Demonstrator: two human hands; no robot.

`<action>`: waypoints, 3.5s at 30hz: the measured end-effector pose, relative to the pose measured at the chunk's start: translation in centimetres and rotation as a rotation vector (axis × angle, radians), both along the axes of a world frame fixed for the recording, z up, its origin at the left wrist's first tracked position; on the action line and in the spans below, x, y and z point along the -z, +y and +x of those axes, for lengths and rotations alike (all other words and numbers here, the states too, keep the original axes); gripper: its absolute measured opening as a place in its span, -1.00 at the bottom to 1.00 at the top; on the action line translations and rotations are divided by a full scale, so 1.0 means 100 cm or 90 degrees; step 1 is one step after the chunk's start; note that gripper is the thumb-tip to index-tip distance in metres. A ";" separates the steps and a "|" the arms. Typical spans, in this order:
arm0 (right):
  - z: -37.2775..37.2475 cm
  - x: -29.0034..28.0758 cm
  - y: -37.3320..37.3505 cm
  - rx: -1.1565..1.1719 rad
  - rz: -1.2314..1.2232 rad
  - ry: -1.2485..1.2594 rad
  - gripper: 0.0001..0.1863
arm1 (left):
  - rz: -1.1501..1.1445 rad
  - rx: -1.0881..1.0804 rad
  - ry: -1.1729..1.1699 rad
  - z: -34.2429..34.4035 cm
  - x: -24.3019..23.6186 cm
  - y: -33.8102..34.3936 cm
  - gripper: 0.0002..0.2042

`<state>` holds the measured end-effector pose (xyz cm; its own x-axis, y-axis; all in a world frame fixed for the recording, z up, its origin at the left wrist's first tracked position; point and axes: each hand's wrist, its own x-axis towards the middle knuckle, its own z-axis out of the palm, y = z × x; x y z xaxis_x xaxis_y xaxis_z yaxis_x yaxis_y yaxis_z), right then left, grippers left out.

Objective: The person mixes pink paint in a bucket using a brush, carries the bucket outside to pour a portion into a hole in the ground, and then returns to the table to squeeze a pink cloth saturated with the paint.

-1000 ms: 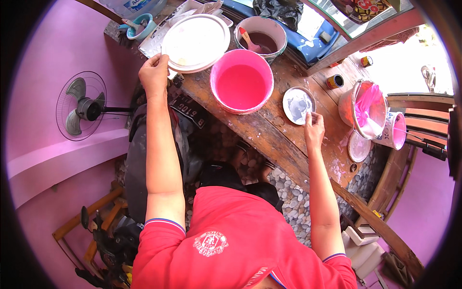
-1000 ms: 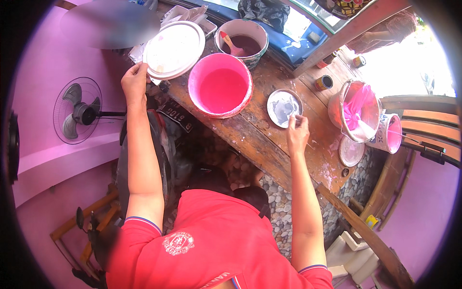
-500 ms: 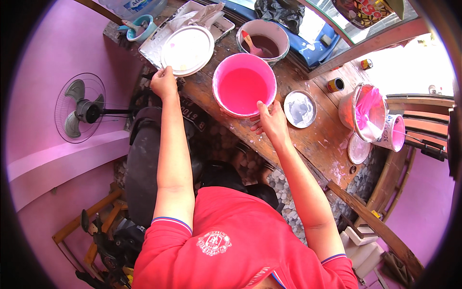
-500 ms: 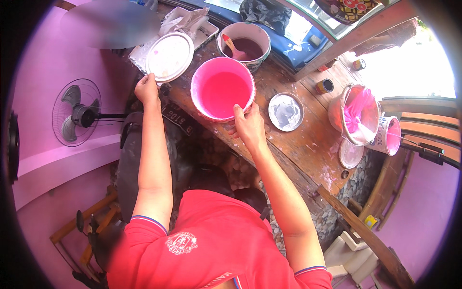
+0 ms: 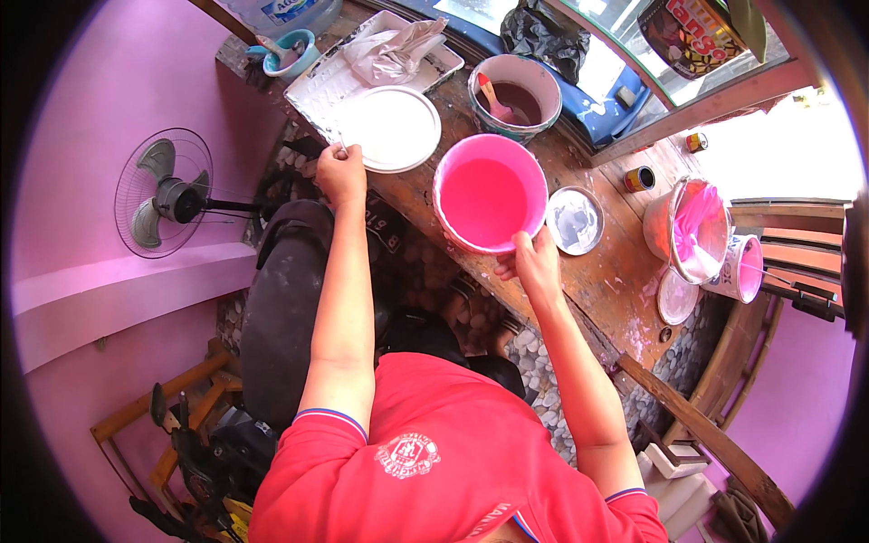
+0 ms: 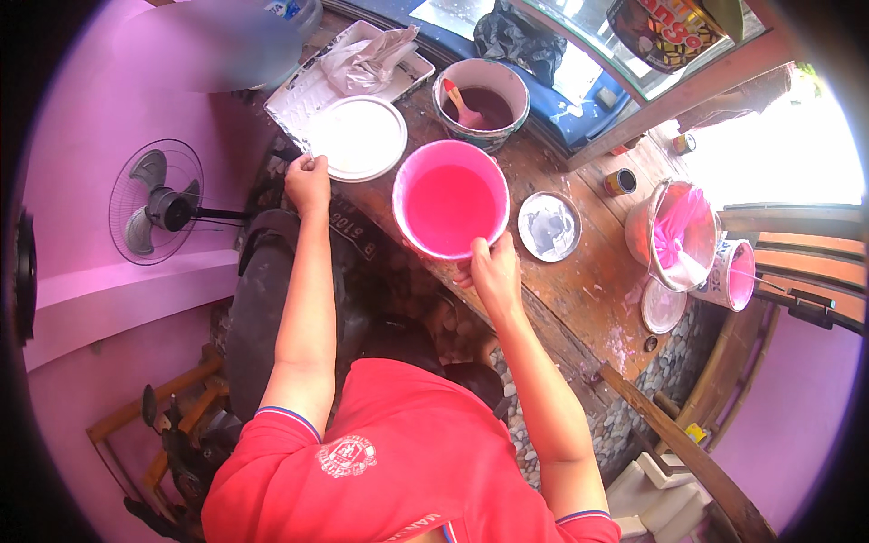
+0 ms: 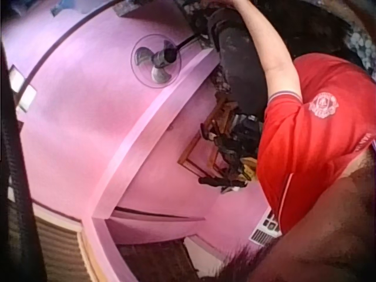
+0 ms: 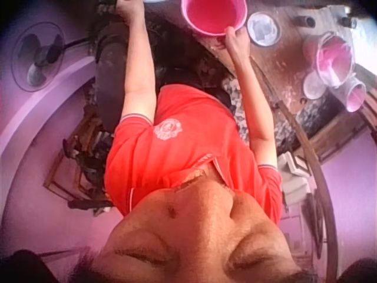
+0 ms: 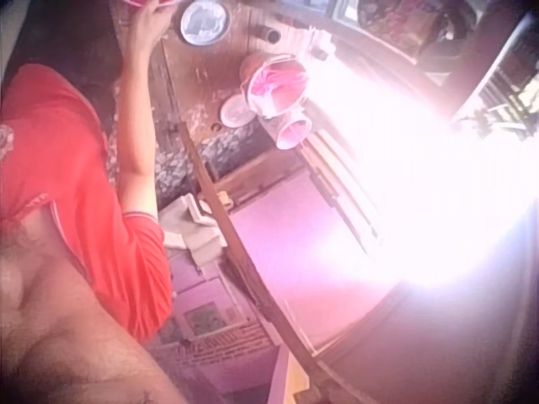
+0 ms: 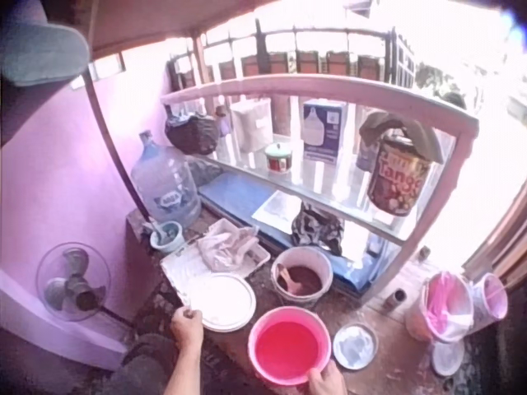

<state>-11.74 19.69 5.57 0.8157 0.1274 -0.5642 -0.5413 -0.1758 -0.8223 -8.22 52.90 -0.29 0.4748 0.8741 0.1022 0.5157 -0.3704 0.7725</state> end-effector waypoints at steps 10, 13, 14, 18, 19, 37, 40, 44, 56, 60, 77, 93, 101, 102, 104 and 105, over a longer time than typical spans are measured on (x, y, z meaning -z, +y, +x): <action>-0.082 -0.016 -0.077 0.096 0.116 0.081 -0.69 | 0.034 0.155 -0.014 -0.035 0.051 -0.052 -0.68; -0.109 -0.013 -0.098 0.125 0.138 0.077 -0.65 | -0.015 0.158 0.007 -0.044 0.073 -0.054 -0.74; -0.118 -0.012 -0.105 0.140 0.154 0.066 -0.64 | -0.002 0.161 0.025 -0.046 0.078 -0.056 -0.73; -0.152 -0.006 -0.121 0.209 0.144 -0.044 -0.64 | 0.021 0.177 0.064 -0.045 0.094 -0.059 -0.71; -0.157 -0.009 -0.123 0.219 0.145 -0.060 -0.65 | 0.018 0.176 0.076 -0.046 0.103 -0.053 -0.70; -0.160 -0.034 -0.165 0.391 0.118 0.039 -0.73 | -0.155 0.701 0.016 -0.072 0.001 -0.182 -0.65; -0.156 -0.033 -0.167 0.428 0.162 0.110 -0.71 | -0.167 0.971 -0.067 -0.084 -0.023 -0.224 -0.54; -0.158 -0.028 -0.157 0.464 0.209 0.136 -0.72 | -0.285 1.058 -0.088 -0.089 -0.041 -0.252 -0.42; -0.148 -0.039 -0.122 0.268 0.270 0.106 -0.54 | -0.385 1.006 -0.078 -0.091 -0.036 -0.234 -0.45; -0.159 -0.027 -0.121 0.199 0.259 0.166 -0.45 | -0.380 0.962 -0.059 -0.089 -0.030 -0.225 -0.49; 0.144 -0.018 -0.454 0.807 -0.369 -0.341 -0.86 | -0.469 0.767 -0.089 -0.121 -0.014 -0.240 -0.49; 0.256 0.059 -0.781 0.861 -0.371 -0.332 -0.33 | -0.435 0.593 -0.064 -0.145 -0.018 -0.256 -0.59; 0.261 0.012 -0.801 0.501 -0.756 -0.246 -0.41 | -0.426 0.615 -0.053 -0.143 -0.008 -0.248 -0.62; 0.262 -0.002 -0.785 0.430 -0.858 -0.270 -0.42 | -0.432 0.622 -0.058 -0.141 -0.009 -0.248 -0.62; 0.261 -0.003 -0.714 0.334 -0.921 -0.261 -0.39 | -0.451 0.600 -0.050 -0.141 -0.015 -0.253 -0.63; 0.248 -0.022 -0.698 0.344 -0.923 -0.257 -0.39 | -0.457 0.615 -0.060 -0.138 -0.016 -0.252 -0.64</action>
